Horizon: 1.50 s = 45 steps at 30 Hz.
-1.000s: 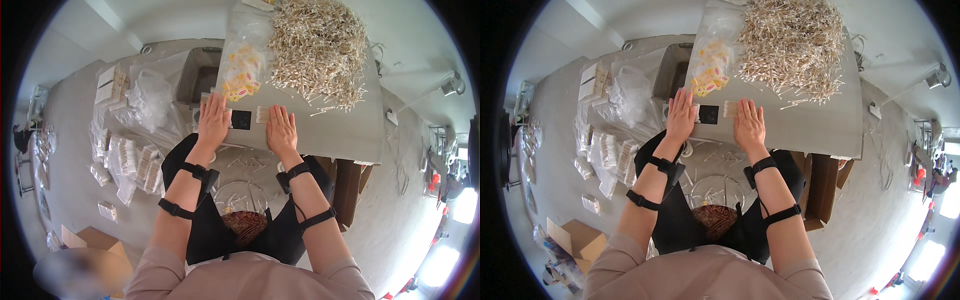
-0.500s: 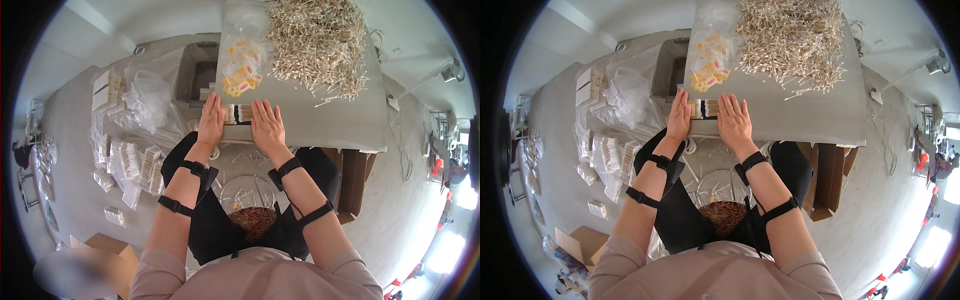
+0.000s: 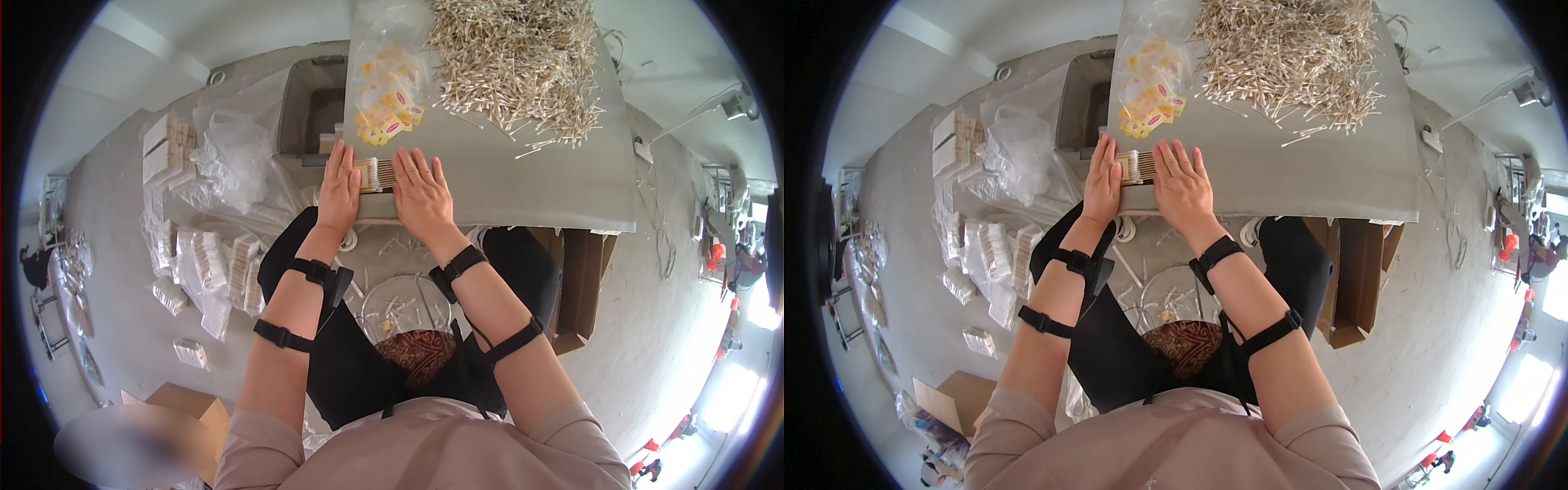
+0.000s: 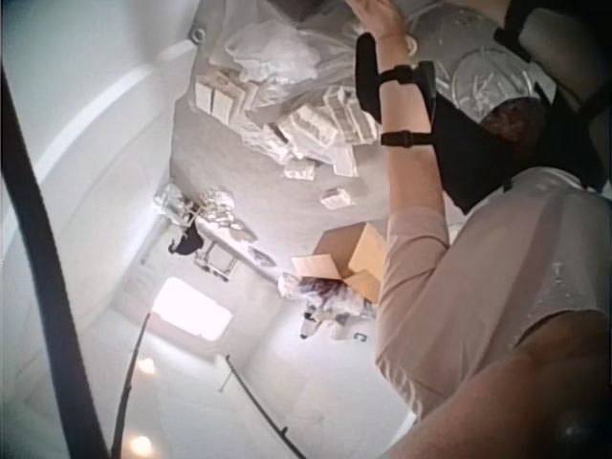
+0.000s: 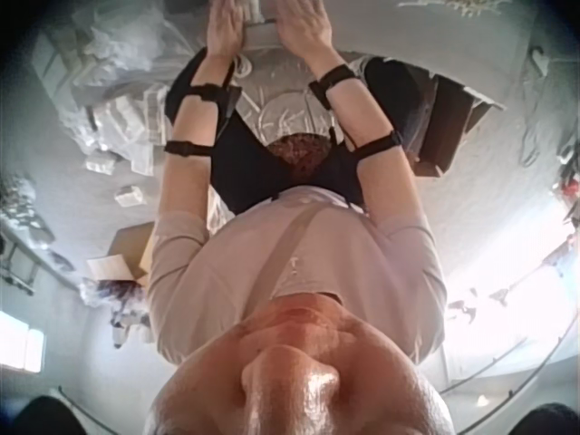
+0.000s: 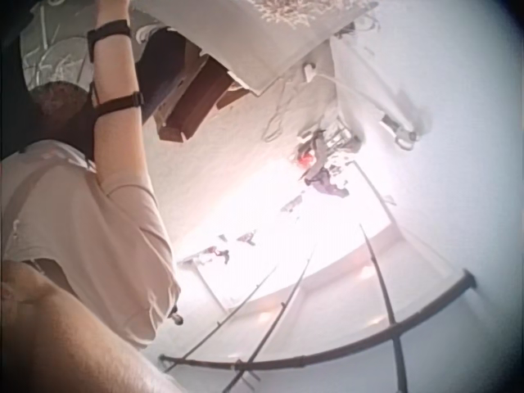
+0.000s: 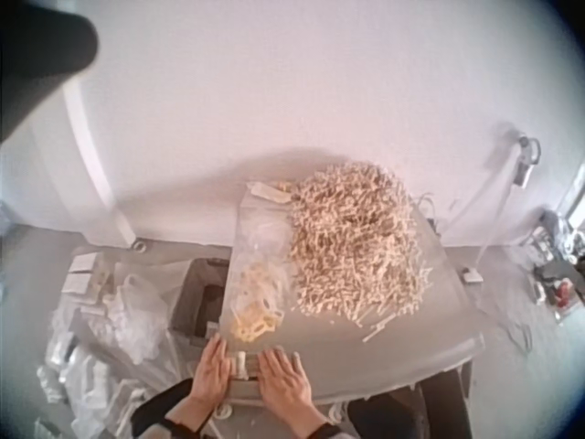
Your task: Packaging bunches of cotton swabs into plastic bags and sealing them.
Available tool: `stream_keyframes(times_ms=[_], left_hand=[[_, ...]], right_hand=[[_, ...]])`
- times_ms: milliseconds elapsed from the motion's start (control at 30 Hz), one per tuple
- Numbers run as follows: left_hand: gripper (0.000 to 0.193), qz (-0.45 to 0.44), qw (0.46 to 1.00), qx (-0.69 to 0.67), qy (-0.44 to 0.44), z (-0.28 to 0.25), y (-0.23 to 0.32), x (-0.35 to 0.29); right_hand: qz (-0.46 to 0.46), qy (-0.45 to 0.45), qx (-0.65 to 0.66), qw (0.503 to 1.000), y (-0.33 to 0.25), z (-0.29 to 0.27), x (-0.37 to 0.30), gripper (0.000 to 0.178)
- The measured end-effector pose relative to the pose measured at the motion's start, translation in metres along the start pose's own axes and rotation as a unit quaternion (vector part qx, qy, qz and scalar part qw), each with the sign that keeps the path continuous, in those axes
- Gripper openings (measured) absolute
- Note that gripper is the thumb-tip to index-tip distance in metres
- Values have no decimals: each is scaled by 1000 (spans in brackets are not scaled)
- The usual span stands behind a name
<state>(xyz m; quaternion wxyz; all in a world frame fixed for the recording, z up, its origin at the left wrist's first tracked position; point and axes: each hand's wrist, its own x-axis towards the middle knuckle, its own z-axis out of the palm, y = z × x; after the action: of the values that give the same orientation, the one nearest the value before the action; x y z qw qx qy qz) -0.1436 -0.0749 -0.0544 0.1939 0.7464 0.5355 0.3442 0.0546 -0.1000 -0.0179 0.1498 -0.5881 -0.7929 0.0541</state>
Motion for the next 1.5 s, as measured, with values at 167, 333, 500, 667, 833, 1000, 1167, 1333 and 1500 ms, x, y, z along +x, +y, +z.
stream_keyframes(times_ms=[167,333,500,667,833,1000,1167,1333,1500], left_hand=[[49,-15,1000,-7,-4,1,2,0],[50,-22,1000,11,1,2,2,0],[51,-36,997,68,8,6,6,-1],[51,-70,996,48,-9,-4,12,1],[53,-116,977,-178,32,-14,16,5],[67,-210,851,-473,84,-10,18,8],[68,-198,825,-521,92,-15,23,6],[66,-182,832,-516,85,-15,25,8],[69,-176,838,-511,74,-16,26,8]], right_hand=[[-4,-2,4,1000,-12,4,3,53],[-4,-4,3,1000,-17,1,4,52],[1,7,26,1000,-16,1,3,56],[-2,-3,99,995,-1,-9,3,66],[-29,-34,38,998,13,-19,5,78],[-30,-99,-37,994,10,-18,8,85],[-19,-120,-36,992,-5,-13,5,87],[10,-122,-29,992,-21,-8,8,89],[13,-121,-31,992,-35,-7,13,90]])
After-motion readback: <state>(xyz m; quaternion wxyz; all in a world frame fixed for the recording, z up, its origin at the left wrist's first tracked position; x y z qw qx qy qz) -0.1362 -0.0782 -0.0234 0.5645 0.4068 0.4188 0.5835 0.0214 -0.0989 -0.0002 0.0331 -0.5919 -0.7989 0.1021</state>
